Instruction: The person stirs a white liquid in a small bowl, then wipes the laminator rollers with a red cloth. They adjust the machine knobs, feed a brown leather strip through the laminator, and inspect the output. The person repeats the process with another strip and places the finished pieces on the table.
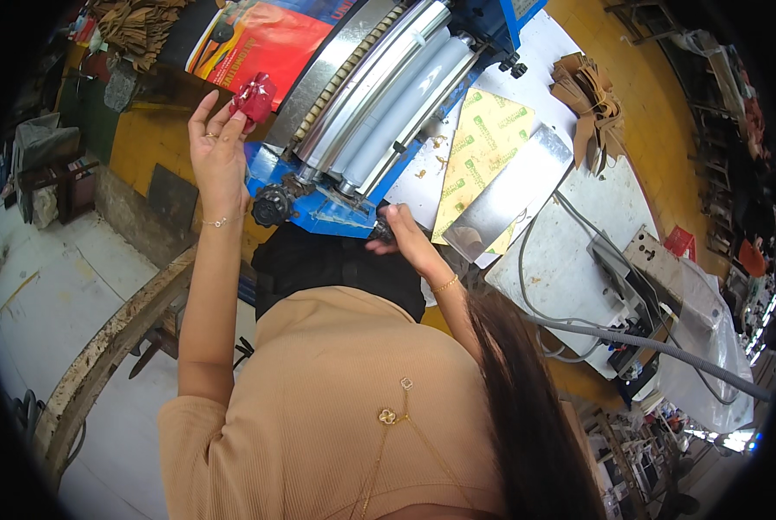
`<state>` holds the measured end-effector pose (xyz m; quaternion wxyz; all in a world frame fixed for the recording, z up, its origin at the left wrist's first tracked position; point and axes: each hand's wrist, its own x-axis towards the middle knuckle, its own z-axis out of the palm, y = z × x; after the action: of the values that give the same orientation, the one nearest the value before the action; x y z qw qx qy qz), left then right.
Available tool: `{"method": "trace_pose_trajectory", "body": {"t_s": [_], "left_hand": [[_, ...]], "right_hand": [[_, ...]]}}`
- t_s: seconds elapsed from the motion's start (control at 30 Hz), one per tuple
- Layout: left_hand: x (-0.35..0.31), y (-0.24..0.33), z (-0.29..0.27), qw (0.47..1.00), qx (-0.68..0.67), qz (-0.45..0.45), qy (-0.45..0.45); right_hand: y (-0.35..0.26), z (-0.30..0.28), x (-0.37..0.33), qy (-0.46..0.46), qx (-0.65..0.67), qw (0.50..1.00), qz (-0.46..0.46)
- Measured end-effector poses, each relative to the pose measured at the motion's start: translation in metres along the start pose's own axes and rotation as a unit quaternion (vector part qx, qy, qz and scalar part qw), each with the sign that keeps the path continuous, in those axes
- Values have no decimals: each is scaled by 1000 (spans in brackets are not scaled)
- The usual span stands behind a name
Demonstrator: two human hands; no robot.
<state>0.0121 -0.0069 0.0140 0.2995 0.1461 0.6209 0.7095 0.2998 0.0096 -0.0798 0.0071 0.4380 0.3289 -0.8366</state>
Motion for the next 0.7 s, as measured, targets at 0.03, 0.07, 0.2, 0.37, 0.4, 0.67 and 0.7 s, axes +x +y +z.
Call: {"method": "trace_pose_trajectory", "body": {"t_s": [0.03,0.07,0.2,0.37,0.4,0.67,0.7], "left_hand": [[1,0,0,1000,-1,0,-1],[1,0,0,1000,-1,0,-2],[1,-1,0,1000,-8,0,-9],[1,-2,-2,1000,-8,-4,-11],[2,-3,-2,1000,-7,-4,-11],[2,-2,-2,1000,0,-3,-15],[1,-2,-2,1000,2,-1,-14]], "right_hand": [[-1,0,-3,22,-96,994,-55],[0,-1,-9,39,-193,973,-123],[2,-5,-13,52,-288,941,-168],[6,-3,-11,31,-73,991,-107],[7,-1,-13,49,-123,982,-136],[-4,2,-15,70,-254,955,-138],[-6,3,-15,74,-218,962,-144]]}}
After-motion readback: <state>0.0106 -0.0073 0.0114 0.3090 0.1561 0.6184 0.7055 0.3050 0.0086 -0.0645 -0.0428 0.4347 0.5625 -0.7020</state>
